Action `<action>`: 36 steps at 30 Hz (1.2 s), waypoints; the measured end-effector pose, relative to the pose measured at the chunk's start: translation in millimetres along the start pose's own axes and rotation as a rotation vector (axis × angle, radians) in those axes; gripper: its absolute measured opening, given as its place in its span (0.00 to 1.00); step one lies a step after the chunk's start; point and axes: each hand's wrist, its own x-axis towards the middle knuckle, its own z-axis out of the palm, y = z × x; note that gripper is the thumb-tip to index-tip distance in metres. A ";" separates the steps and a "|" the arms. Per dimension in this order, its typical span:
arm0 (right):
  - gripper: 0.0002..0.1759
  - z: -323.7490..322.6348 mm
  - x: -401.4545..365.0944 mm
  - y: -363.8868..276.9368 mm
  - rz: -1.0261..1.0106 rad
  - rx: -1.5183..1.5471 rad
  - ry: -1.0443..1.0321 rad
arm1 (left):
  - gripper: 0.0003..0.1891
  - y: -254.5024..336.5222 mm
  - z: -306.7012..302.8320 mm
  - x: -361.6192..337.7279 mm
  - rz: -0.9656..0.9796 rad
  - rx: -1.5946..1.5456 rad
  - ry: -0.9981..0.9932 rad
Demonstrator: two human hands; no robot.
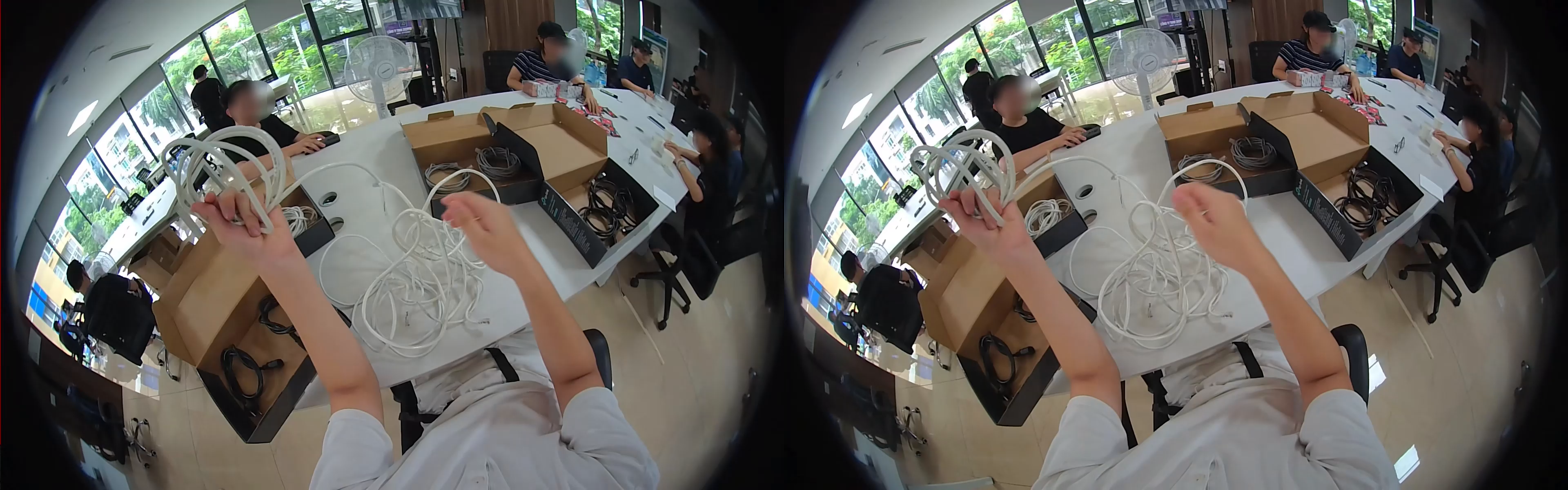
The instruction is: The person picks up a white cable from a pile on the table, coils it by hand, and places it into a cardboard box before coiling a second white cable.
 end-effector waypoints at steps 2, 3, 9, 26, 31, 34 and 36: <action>0.20 17.3 3.8 -1.3 0.048 -0.052 -0.072 | 0.16 -5.4 2.7 -1.1 -0.036 0.017 -0.058; 0.20 25.7 7.3 7.9 0.068 0.040 -0.078 | 0.16 -8.2 5.3 -2.4 -0.033 0.033 -0.045; 0.17 32.8 12.8 17.8 0.196 0.436 -0.151 | 0.17 -12.5 13.3 -6.5 0.022 0.180 -0.073; 0.20 -108.8 7.5 81.7 -0.220 -0.104 0.785 | 0.15 44.1 18.6 -3.1 0.568 0.468 0.315; 0.31 -77.8 -6.6 41.0 -0.064 -0.609 0.022 | 0.15 -7.9 27.0 -16.5 0.134 0.629 0.163; 0.36 -51.2 -7.1 -13.8 -0.160 -0.244 0.023 | 0.12 -53.8 38.0 -32.8 -0.077 0.749 -0.020; 0.40 -40.0 -4.7 -28.3 -0.179 0.170 -0.006 | 0.09 -82.8 35.5 -44.5 -0.150 0.862 -0.252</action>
